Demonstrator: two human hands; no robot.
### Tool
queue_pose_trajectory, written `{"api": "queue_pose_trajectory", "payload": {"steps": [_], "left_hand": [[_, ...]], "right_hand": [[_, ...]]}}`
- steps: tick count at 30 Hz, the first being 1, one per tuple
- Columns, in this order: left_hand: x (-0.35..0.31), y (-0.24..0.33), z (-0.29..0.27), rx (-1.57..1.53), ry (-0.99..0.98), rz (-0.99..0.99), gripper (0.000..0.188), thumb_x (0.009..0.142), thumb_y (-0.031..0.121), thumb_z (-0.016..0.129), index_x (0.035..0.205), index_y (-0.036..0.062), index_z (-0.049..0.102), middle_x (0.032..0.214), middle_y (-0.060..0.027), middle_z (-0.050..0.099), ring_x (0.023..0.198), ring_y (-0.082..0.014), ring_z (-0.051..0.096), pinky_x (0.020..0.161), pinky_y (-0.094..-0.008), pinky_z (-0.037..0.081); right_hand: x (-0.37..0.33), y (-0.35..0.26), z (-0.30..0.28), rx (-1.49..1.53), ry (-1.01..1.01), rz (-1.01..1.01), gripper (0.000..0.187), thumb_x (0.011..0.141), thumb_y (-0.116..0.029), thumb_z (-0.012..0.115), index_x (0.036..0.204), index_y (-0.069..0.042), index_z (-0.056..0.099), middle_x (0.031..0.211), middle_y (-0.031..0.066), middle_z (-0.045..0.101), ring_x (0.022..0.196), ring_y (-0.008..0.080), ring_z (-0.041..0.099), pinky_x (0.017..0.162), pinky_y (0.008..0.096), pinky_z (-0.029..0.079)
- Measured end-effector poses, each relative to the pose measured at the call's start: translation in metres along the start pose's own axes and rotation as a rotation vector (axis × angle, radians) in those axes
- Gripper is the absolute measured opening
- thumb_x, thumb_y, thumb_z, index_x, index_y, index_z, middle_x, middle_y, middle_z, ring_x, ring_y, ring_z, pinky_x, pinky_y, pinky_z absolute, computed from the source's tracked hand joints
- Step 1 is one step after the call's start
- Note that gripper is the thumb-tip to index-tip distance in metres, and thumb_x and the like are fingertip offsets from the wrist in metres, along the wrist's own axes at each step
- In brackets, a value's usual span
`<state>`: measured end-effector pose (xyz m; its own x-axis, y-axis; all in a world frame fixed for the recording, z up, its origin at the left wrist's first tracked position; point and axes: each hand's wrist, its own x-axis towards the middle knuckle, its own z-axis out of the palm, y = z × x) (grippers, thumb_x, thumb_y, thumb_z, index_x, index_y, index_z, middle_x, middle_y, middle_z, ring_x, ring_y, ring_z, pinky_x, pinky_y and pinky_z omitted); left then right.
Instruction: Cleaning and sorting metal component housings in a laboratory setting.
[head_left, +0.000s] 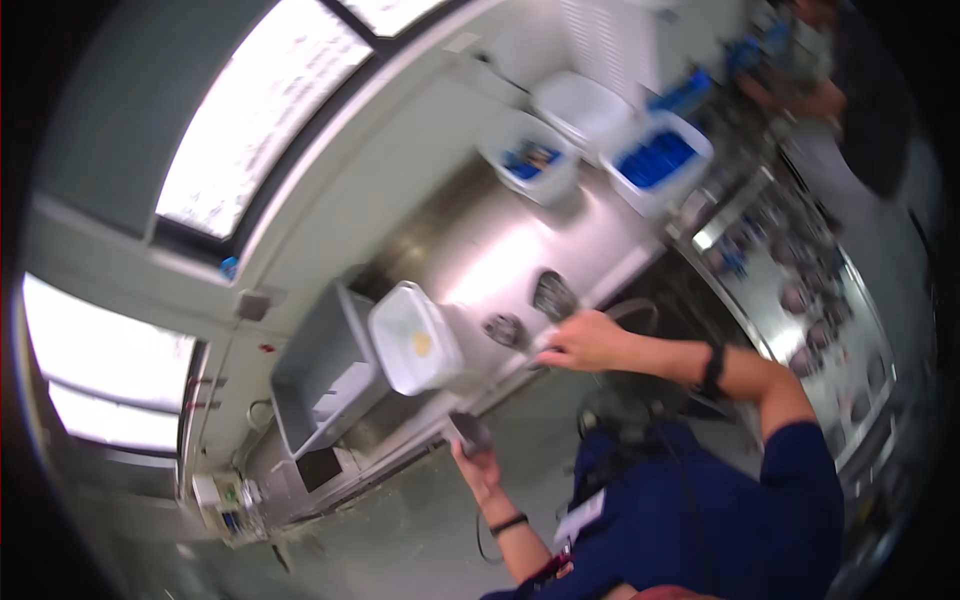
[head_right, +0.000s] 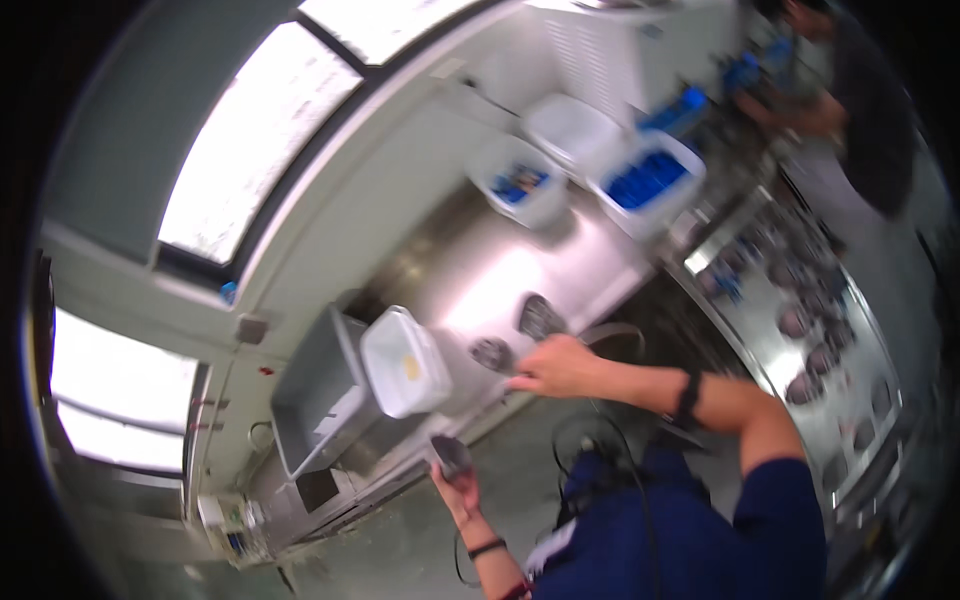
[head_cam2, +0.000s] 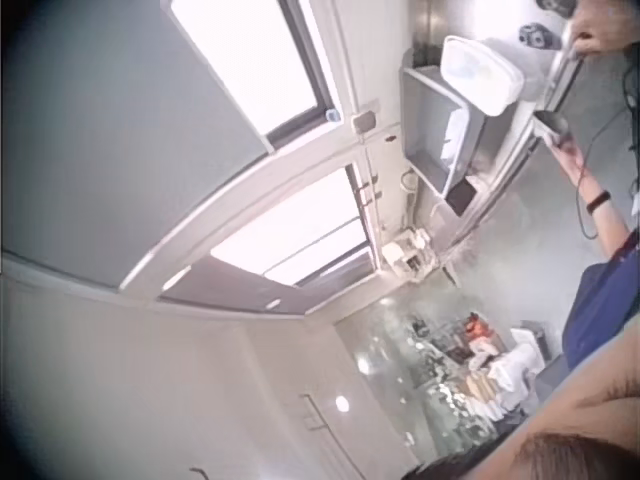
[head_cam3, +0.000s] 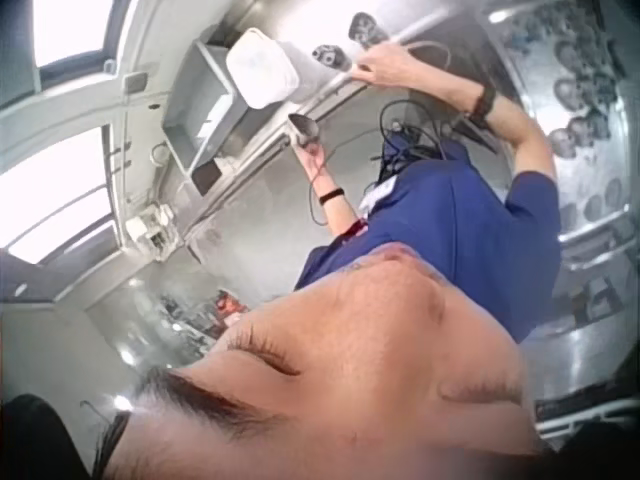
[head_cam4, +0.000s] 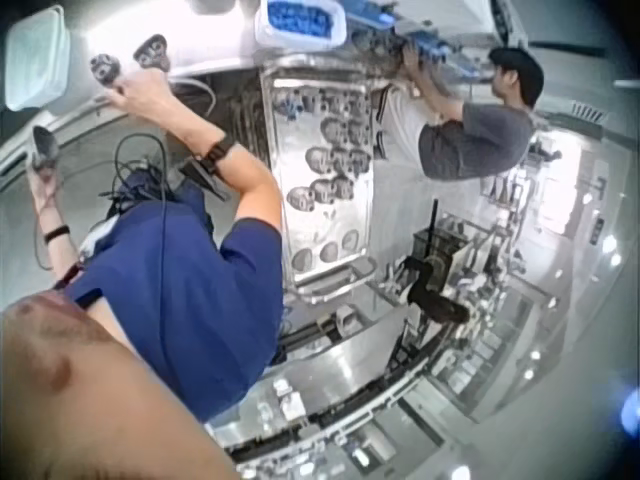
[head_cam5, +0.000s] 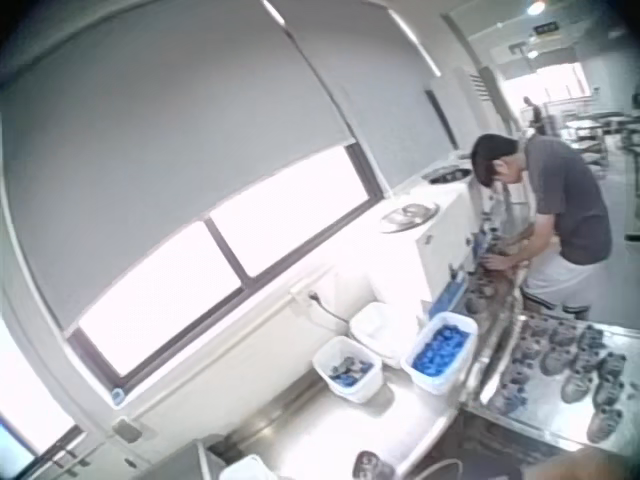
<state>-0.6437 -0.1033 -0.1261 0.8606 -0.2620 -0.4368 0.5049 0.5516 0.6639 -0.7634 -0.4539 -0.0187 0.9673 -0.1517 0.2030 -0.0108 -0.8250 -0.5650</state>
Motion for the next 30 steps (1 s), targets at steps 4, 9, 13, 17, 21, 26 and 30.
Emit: {"api": "queue_pose_trajectory", "payload": {"steps": [4,9,13,17,21,26,30], "left_hand": [[0.031,0.002,-0.001,0.434,-0.159,0.131,0.054,0.086,0.012,0.071,0.135,0.0037,0.051,0.120,-0.0106,0.061,0.108,-0.0235,0.060,0.093,-0.0339,0.050],[0.017,-0.022,0.019,0.541,-0.139,0.341,0.069,0.081,0.010,0.068,0.143,0.0010,0.041,0.134,-0.0141,0.051,0.115,-0.0256,0.055,0.098,-0.0358,0.046],[-0.006,-0.039,0.009,0.393,-0.118,0.229,0.069,0.080,0.017,0.064,0.144,0.0037,0.042,0.130,-0.0128,0.053,0.115,-0.0266,0.056,0.095,-0.0362,0.049],[-0.033,-0.049,0.027,0.261,-0.127,0.135,0.063,0.088,0.019,0.062,0.146,0.0090,0.041,0.124,-0.0095,0.058,0.110,-0.0232,0.060,0.089,-0.0381,0.053],[-0.048,-0.051,0.024,0.103,-0.099,0.110,0.058,0.093,0.014,0.062,0.146,0.0118,0.039,0.123,-0.0097,0.058,0.108,-0.0216,0.061,0.090,-0.0370,0.054],[-0.066,-0.054,0.033,0.218,-0.156,0.187,0.066,0.092,0.010,0.065,0.149,0.0091,0.032,0.125,-0.0109,0.054,0.109,-0.0233,0.061,0.092,-0.0346,0.055],[-0.076,-0.050,0.032,0.175,-0.117,0.167,0.054,0.096,0.022,0.062,0.143,0.0060,0.041,0.125,-0.0111,0.058,0.111,-0.0240,0.062,0.094,-0.0348,0.055]], "right_hand": [[-0.006,-0.062,0.009,-0.151,-0.136,-0.152,0.051,0.081,-0.056,0.066,0.068,-0.008,0.073,0.067,0.0125,0.068,0.065,0.0321,0.069,0.059,0.0435,0.052],[-0.031,-0.068,0.008,-0.132,-0.018,-0.129,0.053,0.077,-0.056,0.066,0.065,-0.005,0.072,0.062,0.0146,0.066,0.062,0.0319,0.068,0.061,0.0434,0.052],[-0.047,-0.071,-0.004,-0.136,-0.020,-0.107,0.052,0.077,-0.055,0.066,0.065,-0.005,0.072,0.062,0.0142,0.066,0.064,0.0314,0.068,0.064,0.0414,0.053],[-0.035,-0.060,-0.002,-0.178,0.004,-0.029,0.053,0.074,-0.058,0.069,0.064,-0.006,0.072,0.061,0.0131,0.066,0.064,0.0301,0.068,0.066,0.0413,0.053],[-0.039,-0.079,0.009,-0.177,-0.162,-0.128,0.053,0.075,-0.058,0.068,0.065,-0.007,0.071,0.061,0.0121,0.066,0.064,0.0294,0.068,0.065,0.0419,0.052],[-0.020,-0.074,0.026,-0.242,-0.058,-0.120,0.052,0.075,-0.059,0.069,0.065,-0.008,0.071,0.060,0.0118,0.065,0.062,0.0299,0.067,0.064,0.0414,0.052],[-0.021,-0.080,0.030,-0.141,-0.041,-0.124,0.047,0.077,-0.054,0.069,0.063,-0.009,0.070,0.059,0.0113,0.064,0.059,0.0290,0.065,0.064,0.0414,0.050]]}}
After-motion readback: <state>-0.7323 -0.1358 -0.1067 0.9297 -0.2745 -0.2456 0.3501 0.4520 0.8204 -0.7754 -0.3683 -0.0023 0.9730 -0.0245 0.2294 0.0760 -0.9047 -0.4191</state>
